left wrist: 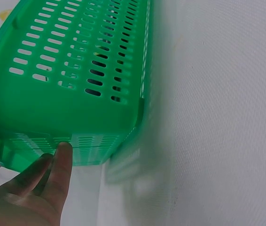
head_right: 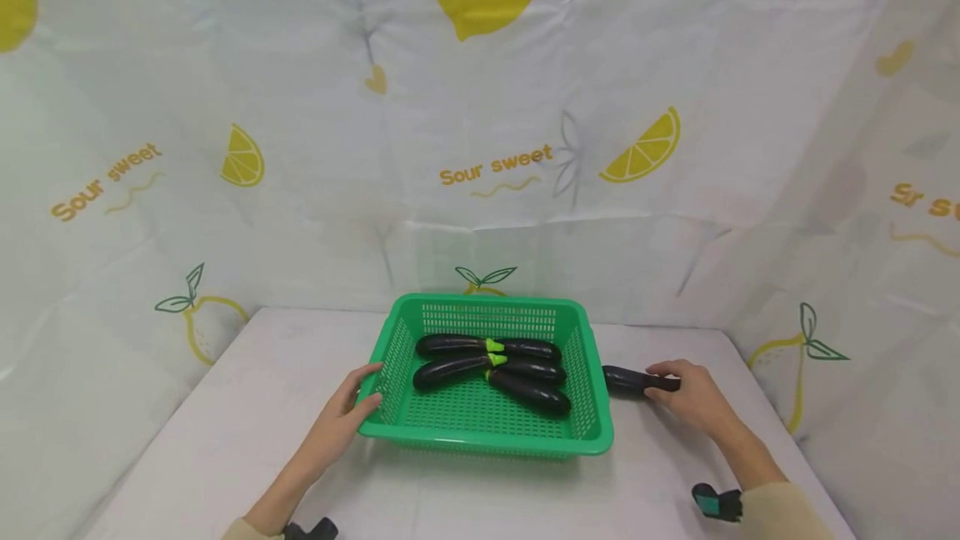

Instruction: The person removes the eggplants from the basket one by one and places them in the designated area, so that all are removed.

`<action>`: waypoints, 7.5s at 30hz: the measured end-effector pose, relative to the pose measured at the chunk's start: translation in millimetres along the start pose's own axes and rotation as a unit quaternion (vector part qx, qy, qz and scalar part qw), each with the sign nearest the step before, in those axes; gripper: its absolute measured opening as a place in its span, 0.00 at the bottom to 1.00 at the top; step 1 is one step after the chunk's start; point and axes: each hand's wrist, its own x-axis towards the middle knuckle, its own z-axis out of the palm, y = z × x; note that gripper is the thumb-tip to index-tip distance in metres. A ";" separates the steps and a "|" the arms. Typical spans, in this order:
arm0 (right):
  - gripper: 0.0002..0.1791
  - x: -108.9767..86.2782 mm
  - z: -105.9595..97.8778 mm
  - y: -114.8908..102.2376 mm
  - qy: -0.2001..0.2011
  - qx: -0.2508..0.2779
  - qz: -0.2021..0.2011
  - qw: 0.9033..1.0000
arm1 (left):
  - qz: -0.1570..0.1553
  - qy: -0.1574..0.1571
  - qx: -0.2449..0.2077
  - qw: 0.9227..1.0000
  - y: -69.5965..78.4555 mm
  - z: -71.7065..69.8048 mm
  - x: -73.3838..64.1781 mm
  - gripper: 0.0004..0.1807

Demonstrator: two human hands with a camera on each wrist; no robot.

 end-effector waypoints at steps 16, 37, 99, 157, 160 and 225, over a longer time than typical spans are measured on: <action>0.21 0.2 -4.4 -12.8 0.015 0.010 -0.038 0.999 | -0.004 0.001 0.029 1.000 1.6 -1.8 1.5 0.26; 0.19 -0.6 -37.8 -89.4 0.059 0.034 -0.126 0.990 | -0.002 0.000 0.023 1.000 1.6 -4.2 3.2 0.26; 0.19 75.5 13.6 -235.7 -0.071 0.153 -0.236 0.957 | -0.015 0.007 0.006 1.000 1.0 -1.6 2.3 0.25; 0.17 106.3 119.4 -227.5 -0.252 0.037 -0.227 0.940 | -0.010 0.007 0.006 1.000 2.9 -0.1 0.9 0.25; 0.16 106.0 114.0 -229.0 -0.243 0.042 -0.234 0.941 | -0.010 0.006 0.010 1.000 3.1 -0.1 1.0 0.25; 0.15 20.9 -63.2 -141.7 -0.059 0.101 -0.161 0.980 | -0.021 0.013 0.018 1.000 4.4 0.4 0.8 0.25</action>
